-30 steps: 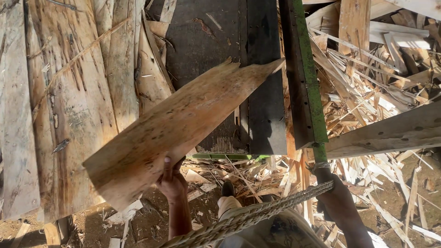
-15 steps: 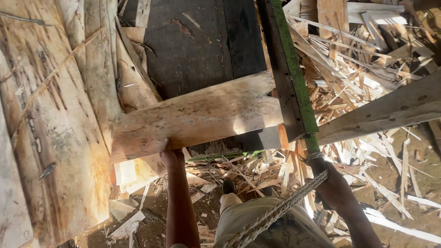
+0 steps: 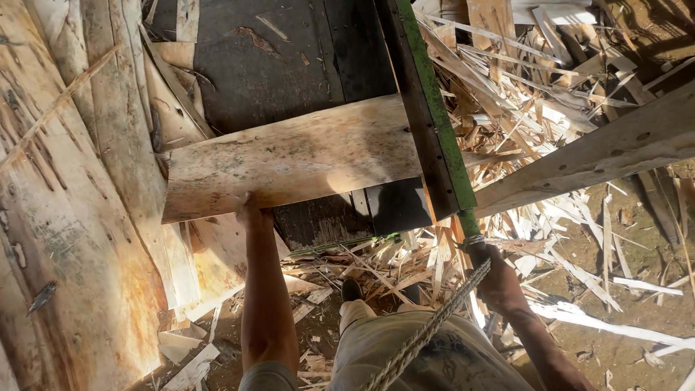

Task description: The person picks up wooden planks from a large pile and places them onto a processing machine. They repeatedly handle the wood, positioning it on the machine's surface and moving it through the mechanism.

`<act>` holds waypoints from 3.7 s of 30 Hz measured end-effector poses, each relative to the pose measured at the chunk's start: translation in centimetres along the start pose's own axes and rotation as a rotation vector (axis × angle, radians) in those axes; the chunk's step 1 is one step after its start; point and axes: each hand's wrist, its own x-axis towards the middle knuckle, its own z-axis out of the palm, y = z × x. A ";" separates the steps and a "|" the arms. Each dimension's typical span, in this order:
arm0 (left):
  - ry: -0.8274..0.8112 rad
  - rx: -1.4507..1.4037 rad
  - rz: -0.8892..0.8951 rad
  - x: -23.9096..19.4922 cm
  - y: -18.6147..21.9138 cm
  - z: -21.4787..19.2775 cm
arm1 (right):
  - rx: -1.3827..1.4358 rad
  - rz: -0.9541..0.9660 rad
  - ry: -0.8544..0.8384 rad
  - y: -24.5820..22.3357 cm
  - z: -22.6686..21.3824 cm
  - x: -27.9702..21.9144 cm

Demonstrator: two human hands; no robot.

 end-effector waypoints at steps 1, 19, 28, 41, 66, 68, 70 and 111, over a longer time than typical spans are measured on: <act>0.004 -0.001 -0.006 0.8 -0.4 -0.5 | -0.006 0.004 -0.002 0.3 0.4 0.1; 0.193 0.550 0.411 -10.2 -4.4 -1.2 | 0.125 0.233 -0.038 -4.7 -0.8 -0.8; -1.691 0.678 1.348 -46.5 -15.0 12.9 | 0.041 0.289 -0.177 -15.7 -12.2 -3.6; -2.161 1.265 1.762 -33.9 -33.6 0.3 | -0.034 0.229 -0.238 8.5 9.8 2.0; -0.159 0.200 0.000 -22.1 -10.9 4.0 | 0.666 0.334 -0.251 -5.2 -7.2 -2.1; -0.108 0.227 -0.006 -25.1 -7.3 0.2 | 0.773 0.242 -0.300 -3.9 -7.8 -3.0; -0.049 0.250 -0.015 -26.2 -5.0 -5.1 | 0.875 0.155 -0.355 -0.9 -6.9 -3.2; -0.828 0.949 -0.060 -19.9 -10.1 -8.6 | 0.544 -0.142 -0.400 4.7 8.9 7.0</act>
